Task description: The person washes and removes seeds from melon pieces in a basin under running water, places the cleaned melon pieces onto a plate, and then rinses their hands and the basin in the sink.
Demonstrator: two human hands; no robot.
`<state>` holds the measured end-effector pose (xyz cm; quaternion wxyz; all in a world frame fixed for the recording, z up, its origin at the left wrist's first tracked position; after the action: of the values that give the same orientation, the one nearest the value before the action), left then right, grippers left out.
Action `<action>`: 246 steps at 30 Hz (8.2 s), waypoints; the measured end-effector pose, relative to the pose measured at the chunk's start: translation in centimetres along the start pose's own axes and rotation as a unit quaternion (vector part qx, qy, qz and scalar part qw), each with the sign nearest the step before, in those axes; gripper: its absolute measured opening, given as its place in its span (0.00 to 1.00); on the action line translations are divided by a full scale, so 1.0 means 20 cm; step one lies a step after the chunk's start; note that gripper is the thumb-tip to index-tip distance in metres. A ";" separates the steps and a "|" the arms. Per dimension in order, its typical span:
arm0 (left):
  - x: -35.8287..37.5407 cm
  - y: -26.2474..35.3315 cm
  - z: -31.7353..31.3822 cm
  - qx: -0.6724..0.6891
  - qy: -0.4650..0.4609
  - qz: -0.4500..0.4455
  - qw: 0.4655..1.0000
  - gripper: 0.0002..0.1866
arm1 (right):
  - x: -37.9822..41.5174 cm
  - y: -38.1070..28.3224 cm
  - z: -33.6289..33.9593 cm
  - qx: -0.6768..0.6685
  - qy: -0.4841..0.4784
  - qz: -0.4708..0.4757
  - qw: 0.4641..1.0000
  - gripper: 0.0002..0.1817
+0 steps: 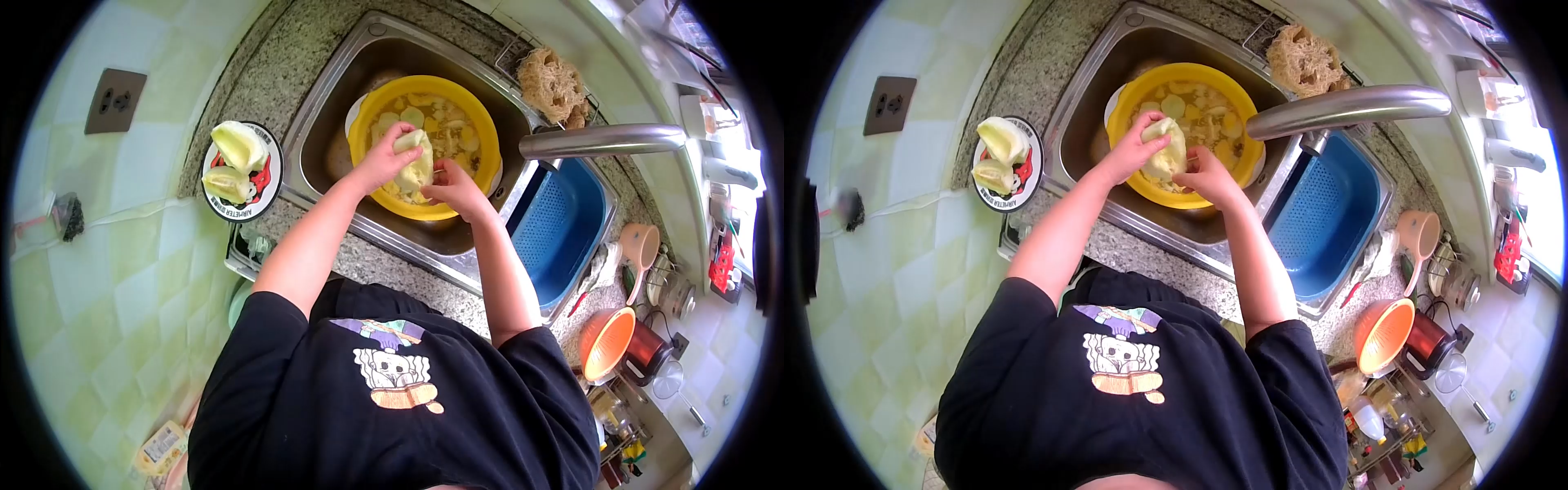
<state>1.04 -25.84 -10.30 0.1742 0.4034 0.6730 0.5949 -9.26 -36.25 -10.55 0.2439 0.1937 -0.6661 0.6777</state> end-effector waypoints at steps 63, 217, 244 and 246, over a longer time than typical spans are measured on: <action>0.20 -0.13 -0.05 0.073 -0.018 0.351 0.933 0.28 | -0.13 -0.09 -0.03 0.358 0.129 0.146 0.913 0.14; 0.67 0.57 1.03 -0.654 0.170 -0.040 0.736 0.49 | 0.19 -0.46 -0.08 0.125 0.201 0.188 0.953 0.10; 0.32 0.11 -0.24 0.510 -0.111 0.238 0.819 0.25 | 0.16 -0.31 0.06 0.028 0.165 0.159 0.973 0.20; 0.28 0.06 -0.24 0.505 -0.065 0.227 0.830 0.25 | 0.27 -0.40 0.05 0.117 0.254 0.261 0.924 0.26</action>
<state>-5.33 -24.87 -6.73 -0.1505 0.6144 0.7561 0.1680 -9.05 -36.88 -0.87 0.1955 -0.1385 -0.5249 0.8167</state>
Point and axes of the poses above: each hand's wrist, its own x-axis away from the middle knuckle, its own z-axis out of the back of the hand, y = z × x, the point moved 6 cm from there along -x, towards the middle knuckle, and after that the axes turned 5 degrees about x, right-handed, at the moved point
